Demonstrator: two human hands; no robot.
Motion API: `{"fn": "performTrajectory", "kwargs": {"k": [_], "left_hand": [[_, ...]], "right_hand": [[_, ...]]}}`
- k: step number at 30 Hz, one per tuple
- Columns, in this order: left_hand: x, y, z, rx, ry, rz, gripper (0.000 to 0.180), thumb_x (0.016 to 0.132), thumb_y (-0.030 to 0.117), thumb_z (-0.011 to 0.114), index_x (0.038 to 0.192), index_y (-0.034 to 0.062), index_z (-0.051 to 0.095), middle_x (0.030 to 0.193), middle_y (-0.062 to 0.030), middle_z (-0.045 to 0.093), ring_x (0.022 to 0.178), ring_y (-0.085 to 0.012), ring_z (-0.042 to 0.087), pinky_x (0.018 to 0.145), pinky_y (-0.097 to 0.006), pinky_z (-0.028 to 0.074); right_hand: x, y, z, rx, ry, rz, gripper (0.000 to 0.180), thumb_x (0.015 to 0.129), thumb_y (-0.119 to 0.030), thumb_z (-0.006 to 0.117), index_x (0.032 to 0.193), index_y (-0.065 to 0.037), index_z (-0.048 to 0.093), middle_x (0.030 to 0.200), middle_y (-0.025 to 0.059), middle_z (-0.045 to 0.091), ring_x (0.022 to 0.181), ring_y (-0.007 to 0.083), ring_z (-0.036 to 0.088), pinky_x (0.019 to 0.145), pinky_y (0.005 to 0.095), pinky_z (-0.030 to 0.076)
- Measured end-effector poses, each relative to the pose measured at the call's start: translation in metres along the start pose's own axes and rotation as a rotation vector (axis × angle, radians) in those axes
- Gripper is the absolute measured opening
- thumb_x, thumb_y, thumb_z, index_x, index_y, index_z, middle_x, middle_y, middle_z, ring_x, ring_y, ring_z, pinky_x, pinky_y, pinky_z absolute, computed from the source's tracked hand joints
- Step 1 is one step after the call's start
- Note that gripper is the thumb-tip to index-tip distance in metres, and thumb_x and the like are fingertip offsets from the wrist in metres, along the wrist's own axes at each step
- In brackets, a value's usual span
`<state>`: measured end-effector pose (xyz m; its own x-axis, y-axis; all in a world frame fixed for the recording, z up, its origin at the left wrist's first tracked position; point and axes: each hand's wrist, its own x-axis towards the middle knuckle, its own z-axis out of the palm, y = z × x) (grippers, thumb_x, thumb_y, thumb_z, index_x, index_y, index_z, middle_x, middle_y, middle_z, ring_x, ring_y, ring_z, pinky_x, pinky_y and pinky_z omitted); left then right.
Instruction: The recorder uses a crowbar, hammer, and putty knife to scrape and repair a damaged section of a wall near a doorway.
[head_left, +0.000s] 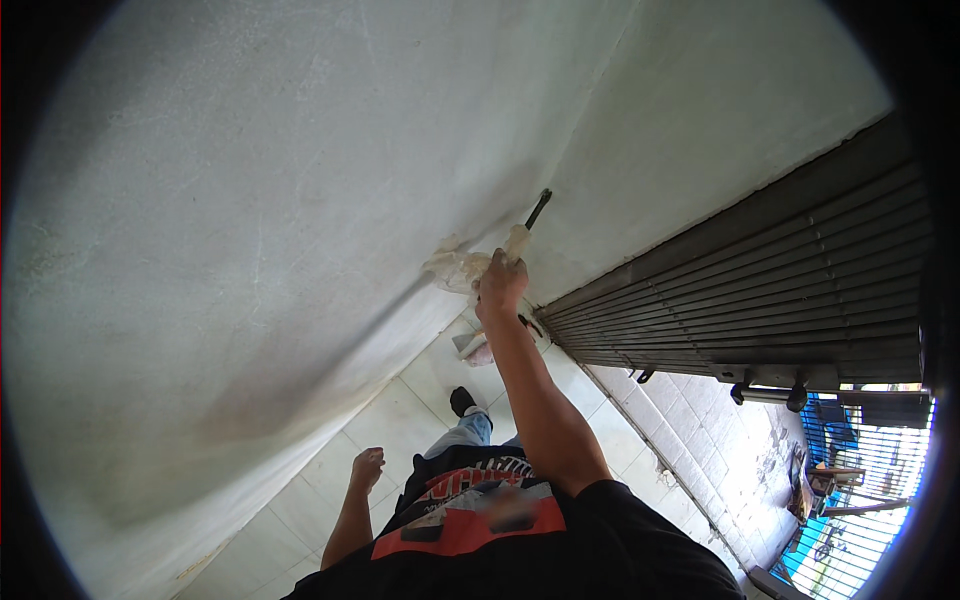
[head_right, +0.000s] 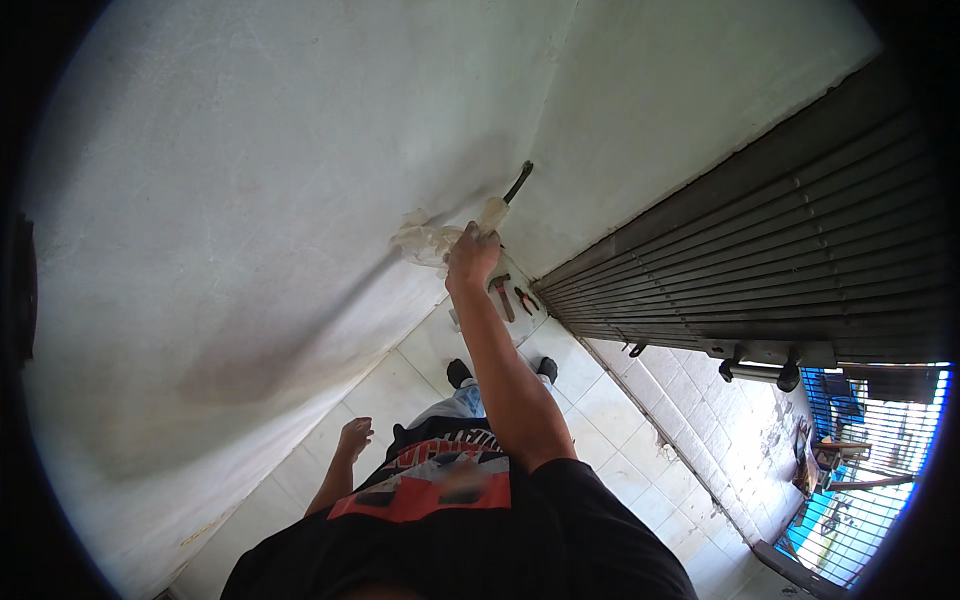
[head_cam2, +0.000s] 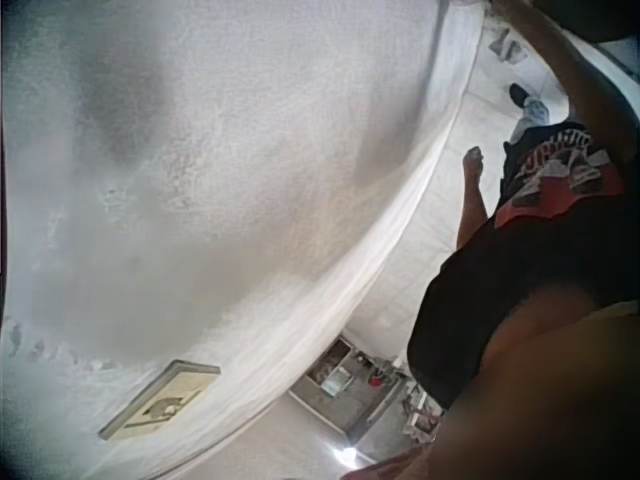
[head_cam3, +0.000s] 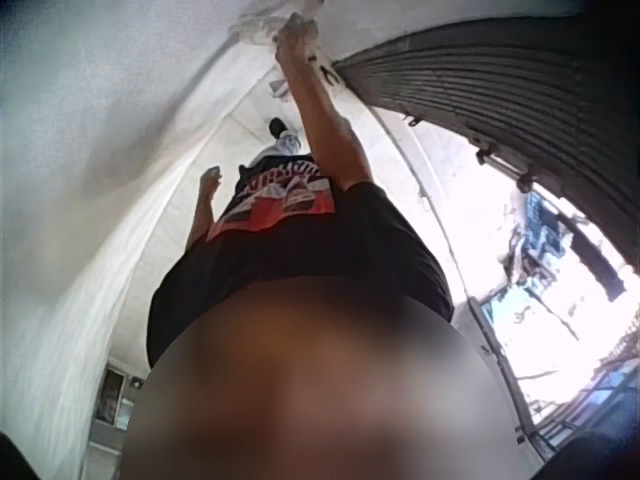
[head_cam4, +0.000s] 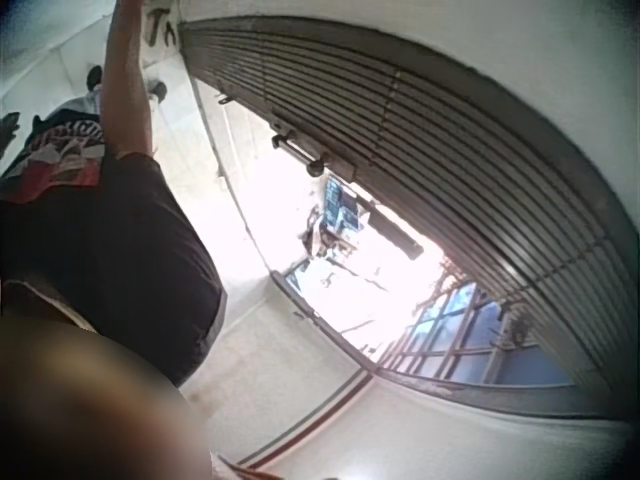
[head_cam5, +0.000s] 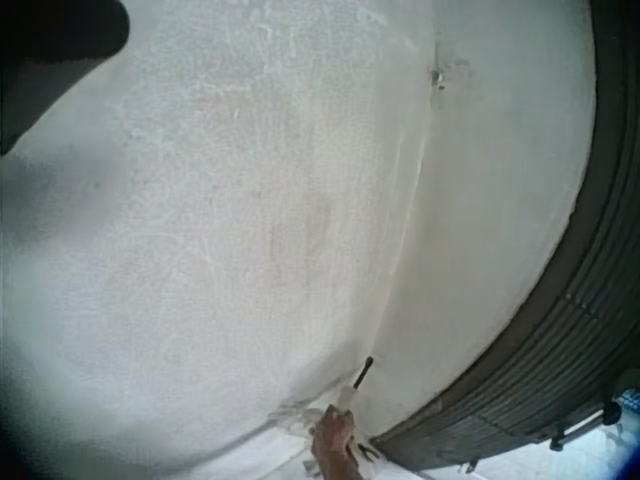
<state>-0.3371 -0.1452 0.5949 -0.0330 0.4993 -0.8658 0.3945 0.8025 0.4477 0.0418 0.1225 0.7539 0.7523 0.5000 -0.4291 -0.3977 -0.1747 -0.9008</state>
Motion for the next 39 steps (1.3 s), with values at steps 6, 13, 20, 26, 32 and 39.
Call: {"fn": "performTrajectory", "kwargs": {"k": [6, 13, 20, 26, 32, 39], "left_hand": [[0.0, -0.021, -0.012, 0.007, 0.036, -0.047, 0.033, 0.094, 0.023, 0.051, 0.122, 0.0037, 0.054, 0.114, -0.0109, 0.061, 0.1, -0.0236, 0.062, 0.078, -0.036, 0.051], [-0.013, -0.023, -0.015, -0.057, 0.121, -0.067, 0.03, 0.091, 0.019, 0.054, 0.117, 0.0034, 0.057, 0.104, -0.0102, 0.063, 0.091, -0.0198, 0.063, 0.07, -0.033, 0.05], [-0.044, -0.019, -0.022, -0.045, 0.159, -0.079, 0.03, 0.091, 0.019, 0.053, 0.117, 0.0035, 0.057, 0.103, -0.0097, 0.063, 0.092, -0.0197, 0.063, 0.071, -0.033, 0.05], [-0.053, -0.056, -0.042, 0.356, 0.181, 0.176, 0.027, 0.094, 0.02, 0.049, 0.112, 0.0045, 0.06, 0.1, -0.0096, 0.065, 0.092, -0.0212, 0.064, 0.071, -0.035, 0.051], [-0.067, -0.048, -0.031, 0.035, 0.205, -0.118, 0.023, 0.091, 0.015, 0.052, 0.106, 0.0015, 0.063, 0.092, -0.011, 0.068, 0.08, -0.0197, 0.066, 0.069, -0.032, 0.052], [-0.009, -0.064, -0.052, 0.612, 0.169, 0.444, 0.025, 0.089, 0.018, 0.049, 0.1, 0.0011, 0.063, 0.089, -0.0129, 0.067, 0.08, -0.0259, 0.064, 0.073, -0.036, 0.051]], "right_hand": [[-0.015, 0.001, 0.007, -0.085, -0.001, 0.025, 0.02, 0.09, -0.02, 0.054, 0.09, -0.001, 0.049, 0.073, 0.0106, 0.053, 0.053, 0.0186, 0.053, 0.039, 0.0342, 0.042], [0.007, 0.077, 0.002, -0.46, 0.295, -0.45, 0.028, 0.086, -0.017, 0.057, 0.103, 0.005, 0.052, 0.082, 0.0221, 0.06, 0.07, 0.0341, 0.06, 0.063, 0.0429, 0.048], [0.009, 0.077, 0.016, -0.322, 0.145, -0.232, 0.03, 0.084, -0.017, 0.059, 0.102, 0.007, 0.052, 0.087, 0.027, 0.063, 0.08, 0.0417, 0.062, 0.07, 0.0435, 0.048], [0.068, 0.161, -0.012, -0.675, 0.216, -0.176, 0.032, 0.084, -0.014, 0.058, 0.106, 0.006, 0.047, 0.089, 0.0257, 0.062, 0.081, 0.0393, 0.062, 0.071, 0.0446, 0.047], [0.042, 0.196, -0.097, -0.621, 0.156, -0.366, 0.024, 0.084, -0.02, 0.059, 0.094, 0.0, 0.052, 0.081, 0.0237, 0.06, 0.075, 0.044, 0.058, 0.066, 0.048, 0.045], [0.017, 0.149, -0.114, -0.605, -0.131, -0.33, 0.023, 0.085, -0.022, 0.058, 0.091, -0.002, 0.05, 0.076, 0.0234, 0.058, 0.074, 0.0448, 0.056, 0.064, 0.0483, 0.043]]}}
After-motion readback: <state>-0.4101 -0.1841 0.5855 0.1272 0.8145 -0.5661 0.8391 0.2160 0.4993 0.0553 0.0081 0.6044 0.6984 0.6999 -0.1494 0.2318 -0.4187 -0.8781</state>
